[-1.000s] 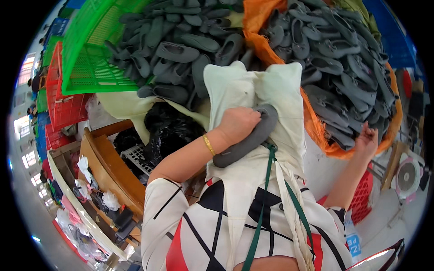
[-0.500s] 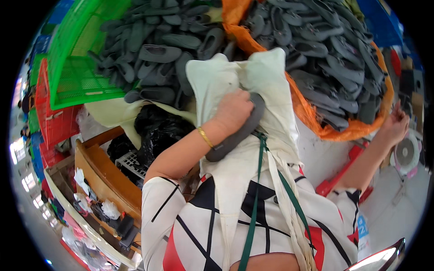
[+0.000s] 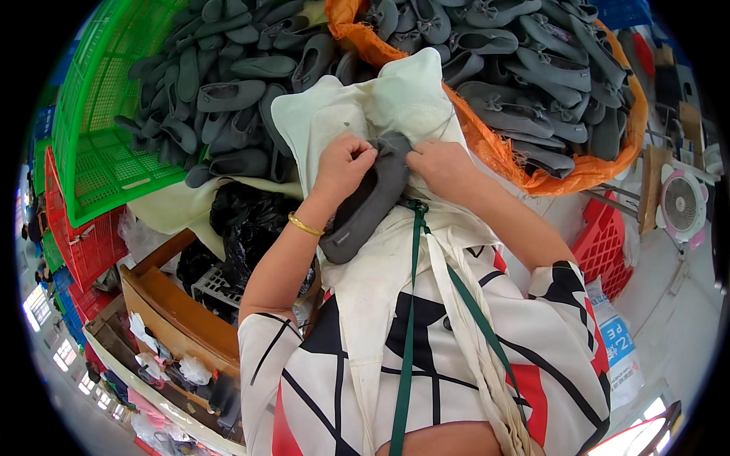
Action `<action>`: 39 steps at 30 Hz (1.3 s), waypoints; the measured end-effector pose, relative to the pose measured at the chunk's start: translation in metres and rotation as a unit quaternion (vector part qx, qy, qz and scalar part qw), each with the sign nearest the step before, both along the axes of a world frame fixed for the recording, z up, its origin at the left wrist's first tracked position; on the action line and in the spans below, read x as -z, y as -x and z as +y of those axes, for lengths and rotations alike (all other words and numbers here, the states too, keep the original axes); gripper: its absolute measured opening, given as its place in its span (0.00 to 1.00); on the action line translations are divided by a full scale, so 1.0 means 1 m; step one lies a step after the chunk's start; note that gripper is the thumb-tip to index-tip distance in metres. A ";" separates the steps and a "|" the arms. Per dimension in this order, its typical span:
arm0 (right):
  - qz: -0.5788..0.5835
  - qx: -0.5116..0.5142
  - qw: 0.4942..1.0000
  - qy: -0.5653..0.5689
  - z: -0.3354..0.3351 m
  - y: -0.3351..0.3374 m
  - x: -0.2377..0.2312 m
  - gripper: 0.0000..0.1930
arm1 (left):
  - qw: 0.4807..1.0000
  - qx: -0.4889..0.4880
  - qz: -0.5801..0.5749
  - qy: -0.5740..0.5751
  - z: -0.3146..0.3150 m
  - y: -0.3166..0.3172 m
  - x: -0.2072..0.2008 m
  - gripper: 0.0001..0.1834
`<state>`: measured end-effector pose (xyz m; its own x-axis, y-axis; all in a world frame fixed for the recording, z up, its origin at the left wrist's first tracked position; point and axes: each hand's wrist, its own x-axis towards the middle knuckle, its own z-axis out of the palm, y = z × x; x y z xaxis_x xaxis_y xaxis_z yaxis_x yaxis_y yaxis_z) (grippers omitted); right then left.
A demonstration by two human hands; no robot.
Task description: The person is sewing a grey slip-on shoe using a needle and thread. They repeatedly insert the needle into the shoe's upper fabric and pull the thread through to secure the material. The task is performed by hand while the shoe rests on a white cloth on the person's lap.
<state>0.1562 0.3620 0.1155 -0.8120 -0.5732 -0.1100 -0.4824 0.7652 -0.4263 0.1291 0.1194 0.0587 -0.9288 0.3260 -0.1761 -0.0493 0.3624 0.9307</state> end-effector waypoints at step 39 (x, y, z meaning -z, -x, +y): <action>-0.050 0.096 0.994 0.007 -0.038 0.018 -0.010 0.10 | 0.991 -0.038 -0.101 -0.077 -0.006 0.005 0.002 0.07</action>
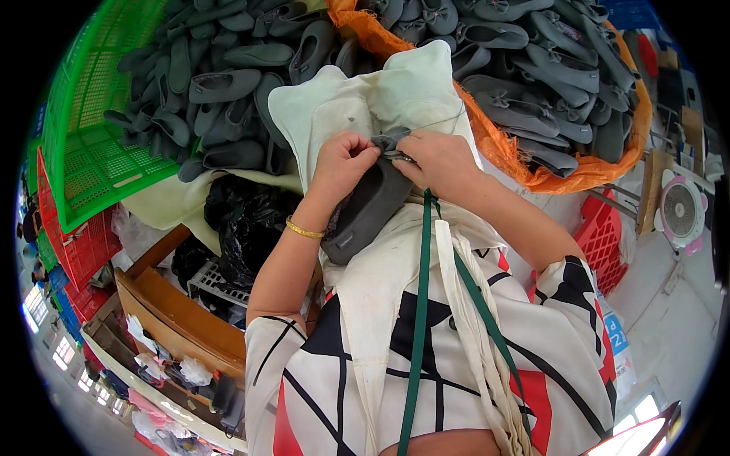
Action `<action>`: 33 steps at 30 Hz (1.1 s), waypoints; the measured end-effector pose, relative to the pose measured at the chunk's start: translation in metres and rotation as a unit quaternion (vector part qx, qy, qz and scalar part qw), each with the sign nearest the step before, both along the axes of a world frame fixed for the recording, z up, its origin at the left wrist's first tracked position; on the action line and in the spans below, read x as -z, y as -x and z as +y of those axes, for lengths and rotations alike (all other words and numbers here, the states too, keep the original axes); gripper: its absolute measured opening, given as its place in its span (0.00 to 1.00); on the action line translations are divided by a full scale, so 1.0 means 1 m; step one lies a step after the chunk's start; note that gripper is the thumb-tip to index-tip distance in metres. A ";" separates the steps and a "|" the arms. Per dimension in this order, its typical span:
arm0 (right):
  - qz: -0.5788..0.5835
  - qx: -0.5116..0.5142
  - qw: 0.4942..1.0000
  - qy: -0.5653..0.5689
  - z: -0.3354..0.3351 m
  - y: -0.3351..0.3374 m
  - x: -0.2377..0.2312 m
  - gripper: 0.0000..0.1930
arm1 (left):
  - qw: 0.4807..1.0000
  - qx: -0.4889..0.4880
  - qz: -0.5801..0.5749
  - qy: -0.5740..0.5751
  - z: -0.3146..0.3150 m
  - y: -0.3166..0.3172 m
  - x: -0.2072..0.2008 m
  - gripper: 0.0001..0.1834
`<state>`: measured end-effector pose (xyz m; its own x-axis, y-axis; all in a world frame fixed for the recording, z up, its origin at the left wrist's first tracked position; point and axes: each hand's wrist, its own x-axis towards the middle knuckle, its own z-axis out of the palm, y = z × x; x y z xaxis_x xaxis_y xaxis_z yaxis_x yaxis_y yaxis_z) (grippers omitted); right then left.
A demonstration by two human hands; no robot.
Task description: The person is sewing a grey slip-on shoe using a needle and thread. They repeatedly insert the needle into the shoe's upper fabric and pull the thread through to secure the material. The task is performed by hand while the shoe rests on a white cloth on the person's lap.
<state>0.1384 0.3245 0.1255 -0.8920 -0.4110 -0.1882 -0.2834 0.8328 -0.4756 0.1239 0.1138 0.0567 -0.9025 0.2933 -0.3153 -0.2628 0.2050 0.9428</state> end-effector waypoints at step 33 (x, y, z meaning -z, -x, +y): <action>-0.011 -0.045 0.999 0.009 -0.001 -0.026 -0.005 0.09 | 0.998 0.012 -0.043 -0.036 -0.006 0.003 -0.002 0.05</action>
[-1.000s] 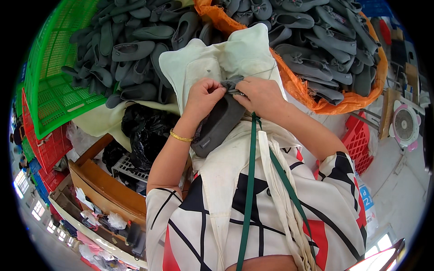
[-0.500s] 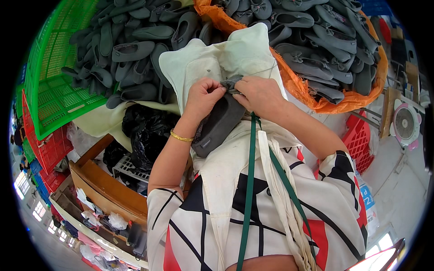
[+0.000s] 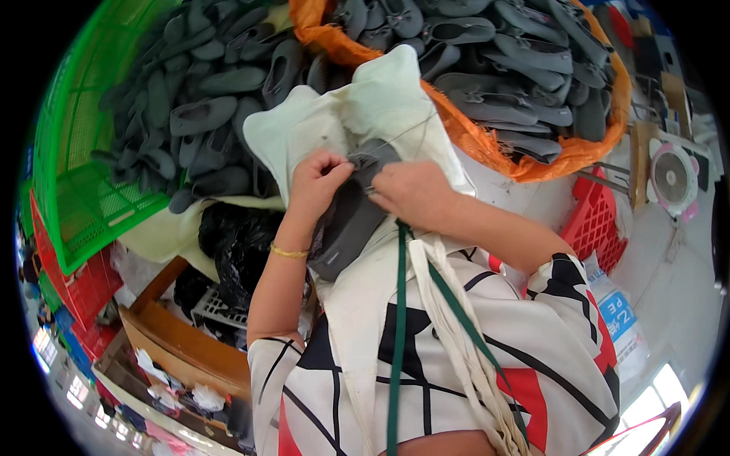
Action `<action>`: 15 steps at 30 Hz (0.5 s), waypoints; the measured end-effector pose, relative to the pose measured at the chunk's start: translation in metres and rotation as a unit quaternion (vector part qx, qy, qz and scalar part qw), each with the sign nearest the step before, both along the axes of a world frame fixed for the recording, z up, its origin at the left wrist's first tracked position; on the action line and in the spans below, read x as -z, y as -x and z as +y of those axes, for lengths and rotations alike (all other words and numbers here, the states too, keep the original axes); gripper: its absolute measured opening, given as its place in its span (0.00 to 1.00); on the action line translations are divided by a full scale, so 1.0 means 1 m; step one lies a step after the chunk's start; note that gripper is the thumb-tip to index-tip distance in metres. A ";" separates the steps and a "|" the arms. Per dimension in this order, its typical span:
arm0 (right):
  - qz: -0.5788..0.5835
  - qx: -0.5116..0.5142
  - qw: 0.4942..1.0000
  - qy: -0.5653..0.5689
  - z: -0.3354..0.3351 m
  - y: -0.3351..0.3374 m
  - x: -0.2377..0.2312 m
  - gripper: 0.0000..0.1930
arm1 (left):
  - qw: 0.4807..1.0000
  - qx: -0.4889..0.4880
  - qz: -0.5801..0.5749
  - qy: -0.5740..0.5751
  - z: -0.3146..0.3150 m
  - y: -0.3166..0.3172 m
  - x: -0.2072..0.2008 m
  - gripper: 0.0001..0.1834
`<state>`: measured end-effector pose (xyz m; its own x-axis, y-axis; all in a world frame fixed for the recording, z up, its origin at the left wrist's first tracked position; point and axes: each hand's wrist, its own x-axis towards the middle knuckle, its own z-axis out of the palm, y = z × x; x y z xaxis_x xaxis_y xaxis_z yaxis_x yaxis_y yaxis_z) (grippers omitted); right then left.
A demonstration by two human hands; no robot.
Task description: The person is sewing a grey slip-on shoe using a needle and thread. They repeatedly insert the needle into the shoe's upper fabric and pull the thread through to secure the material. The task is performed by hand while the shoe rests on a white cloth on the person's lap.
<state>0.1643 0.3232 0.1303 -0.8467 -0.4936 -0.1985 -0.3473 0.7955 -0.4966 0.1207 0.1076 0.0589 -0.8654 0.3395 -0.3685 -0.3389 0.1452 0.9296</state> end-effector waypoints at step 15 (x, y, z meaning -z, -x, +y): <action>-0.069 0.286 0.951 0.099 0.093 -0.089 0.119 0.42 | 0.807 0.043 0.397 0.435 -0.025 0.008 0.028 0.48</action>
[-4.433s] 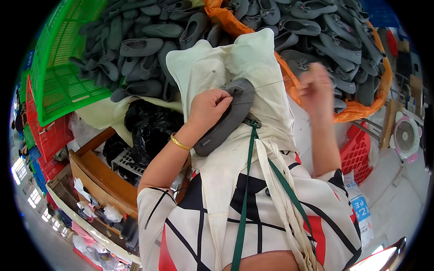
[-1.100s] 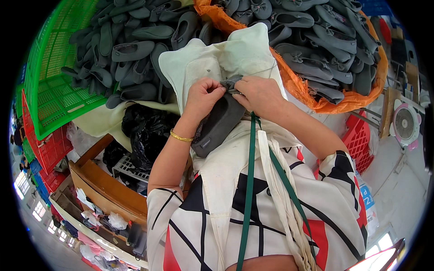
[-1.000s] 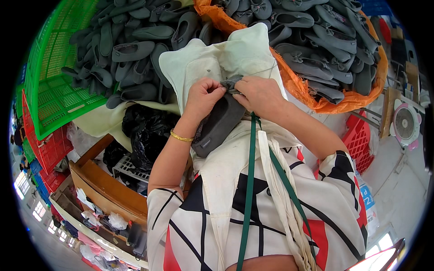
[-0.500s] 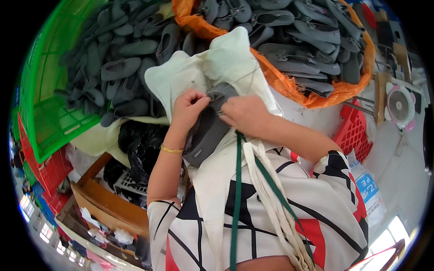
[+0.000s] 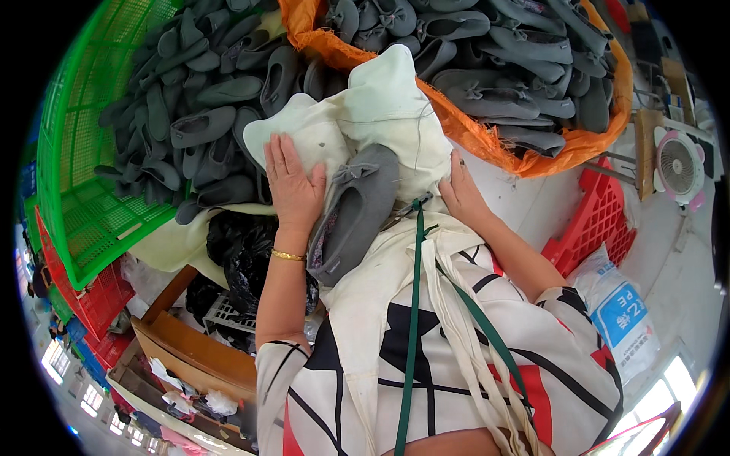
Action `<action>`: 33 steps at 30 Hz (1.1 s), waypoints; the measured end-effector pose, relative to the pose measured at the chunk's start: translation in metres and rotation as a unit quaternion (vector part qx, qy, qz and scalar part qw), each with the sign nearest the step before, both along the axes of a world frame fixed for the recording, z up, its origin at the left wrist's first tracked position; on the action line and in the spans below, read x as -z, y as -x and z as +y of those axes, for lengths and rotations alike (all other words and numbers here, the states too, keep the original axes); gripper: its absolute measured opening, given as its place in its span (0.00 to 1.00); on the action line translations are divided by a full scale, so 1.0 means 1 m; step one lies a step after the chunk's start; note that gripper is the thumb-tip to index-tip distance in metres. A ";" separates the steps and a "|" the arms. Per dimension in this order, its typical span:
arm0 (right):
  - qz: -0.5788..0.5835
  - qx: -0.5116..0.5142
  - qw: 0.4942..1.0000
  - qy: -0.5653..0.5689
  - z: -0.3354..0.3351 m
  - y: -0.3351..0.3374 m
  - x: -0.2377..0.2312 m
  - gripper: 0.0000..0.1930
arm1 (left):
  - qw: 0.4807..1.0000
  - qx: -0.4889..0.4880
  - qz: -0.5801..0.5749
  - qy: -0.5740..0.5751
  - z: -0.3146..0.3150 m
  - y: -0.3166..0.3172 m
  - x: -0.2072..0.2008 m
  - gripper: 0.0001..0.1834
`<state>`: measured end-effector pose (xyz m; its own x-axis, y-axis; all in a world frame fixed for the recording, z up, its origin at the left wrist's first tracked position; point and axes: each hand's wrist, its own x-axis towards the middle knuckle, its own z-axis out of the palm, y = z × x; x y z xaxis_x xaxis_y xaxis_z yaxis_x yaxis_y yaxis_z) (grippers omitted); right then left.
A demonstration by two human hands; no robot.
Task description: The person is sewing a grey slip-on shoe using a needle and thread. They repeatedly insert the needle into the shoe's upper fabric and pull the thread through to secure the material. The task is performed by hand while the shoe rests on a white cloth on the person's lap.
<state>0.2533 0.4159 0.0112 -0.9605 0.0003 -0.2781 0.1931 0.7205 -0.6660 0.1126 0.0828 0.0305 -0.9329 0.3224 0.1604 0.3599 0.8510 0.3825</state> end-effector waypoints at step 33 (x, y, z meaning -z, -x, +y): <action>0.079 -0.228 0.969 -0.055 -0.038 0.075 -0.085 0.07 | 0.603 -0.219 -0.575 -0.507 0.036 -0.061 -0.084 0.22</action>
<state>0.1780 0.3782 0.0961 -0.8982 -0.4131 -0.1504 -0.2605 0.7756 -0.5749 0.1733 0.1184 0.1144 -0.5744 0.2844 -0.7676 -0.8152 -0.1141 0.5678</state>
